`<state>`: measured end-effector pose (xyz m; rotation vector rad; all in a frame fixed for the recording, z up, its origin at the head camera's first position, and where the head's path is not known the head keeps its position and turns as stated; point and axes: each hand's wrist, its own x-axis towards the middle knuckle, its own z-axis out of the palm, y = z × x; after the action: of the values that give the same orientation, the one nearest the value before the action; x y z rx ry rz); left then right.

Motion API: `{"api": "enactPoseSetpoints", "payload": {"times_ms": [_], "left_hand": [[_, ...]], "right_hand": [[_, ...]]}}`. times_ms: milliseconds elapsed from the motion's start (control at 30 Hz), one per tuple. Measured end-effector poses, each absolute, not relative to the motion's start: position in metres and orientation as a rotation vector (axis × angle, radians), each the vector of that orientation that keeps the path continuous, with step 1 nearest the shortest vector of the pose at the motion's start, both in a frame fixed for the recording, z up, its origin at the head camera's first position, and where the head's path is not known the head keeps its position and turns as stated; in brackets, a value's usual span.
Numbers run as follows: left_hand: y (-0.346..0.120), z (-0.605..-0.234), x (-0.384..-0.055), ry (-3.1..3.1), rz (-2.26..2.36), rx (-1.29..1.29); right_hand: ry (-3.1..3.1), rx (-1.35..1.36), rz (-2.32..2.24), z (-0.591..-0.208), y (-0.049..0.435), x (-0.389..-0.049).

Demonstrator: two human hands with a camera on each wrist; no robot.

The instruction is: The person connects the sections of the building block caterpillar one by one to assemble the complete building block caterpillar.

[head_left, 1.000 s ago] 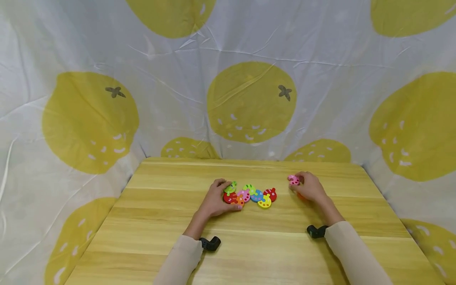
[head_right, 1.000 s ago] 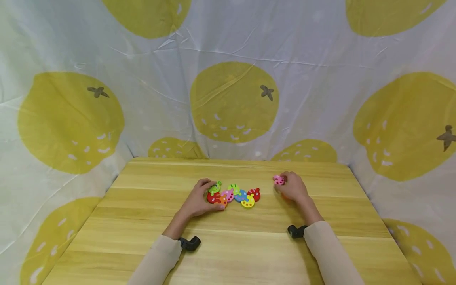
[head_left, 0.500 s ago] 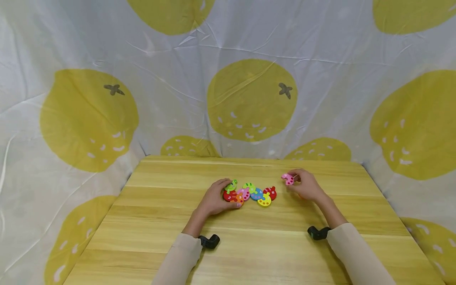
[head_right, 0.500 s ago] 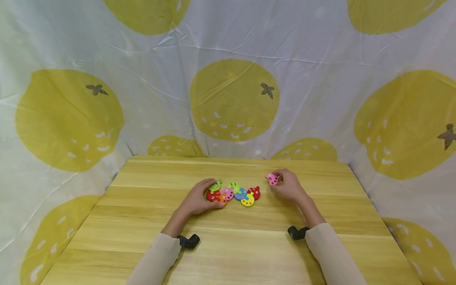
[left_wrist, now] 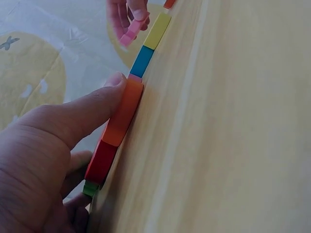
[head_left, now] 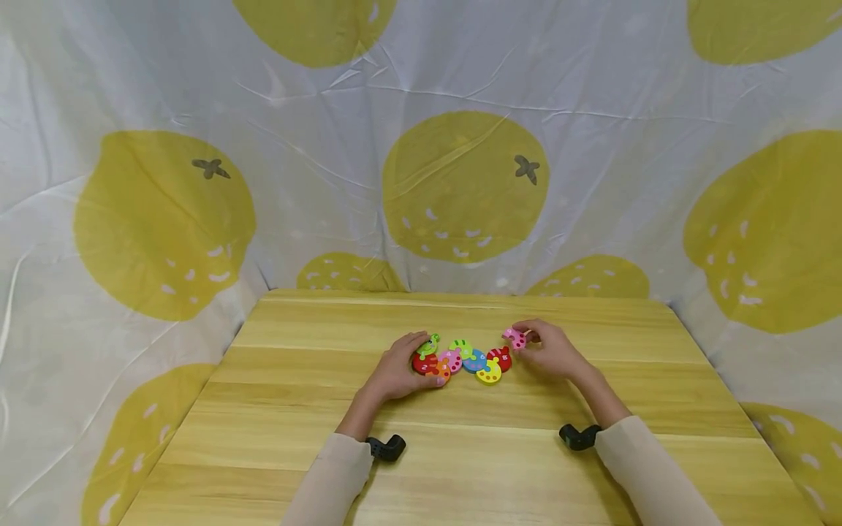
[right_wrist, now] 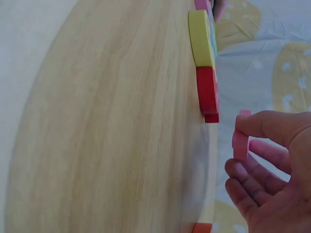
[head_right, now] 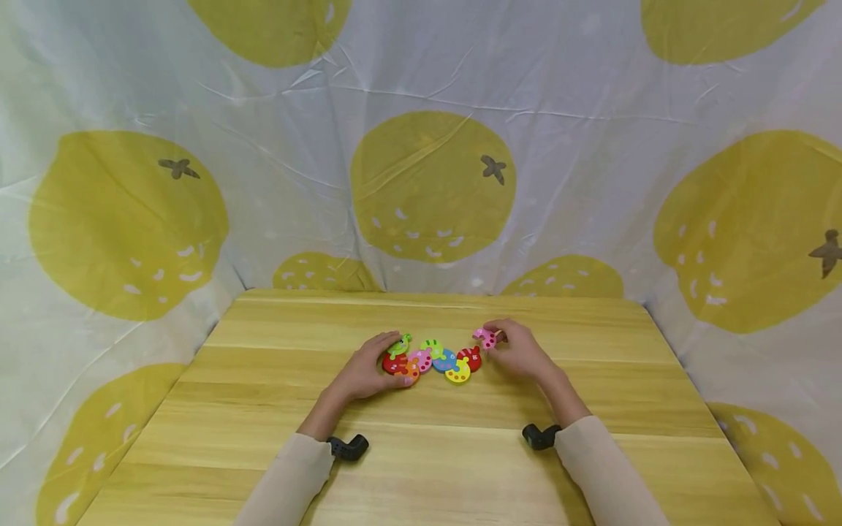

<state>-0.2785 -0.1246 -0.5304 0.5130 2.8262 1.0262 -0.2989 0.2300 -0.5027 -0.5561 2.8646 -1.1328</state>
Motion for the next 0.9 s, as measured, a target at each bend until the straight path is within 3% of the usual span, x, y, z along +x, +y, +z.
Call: {"api": "enactPoseSetpoints", "payload": {"times_ms": [900], "left_hand": [[-0.1276, -0.5260, -0.2768, 2.814, 1.002, 0.596]], "right_hand": [[2.841, -0.633, -1.001, -0.5108, 0.2253, -0.2945]]}}
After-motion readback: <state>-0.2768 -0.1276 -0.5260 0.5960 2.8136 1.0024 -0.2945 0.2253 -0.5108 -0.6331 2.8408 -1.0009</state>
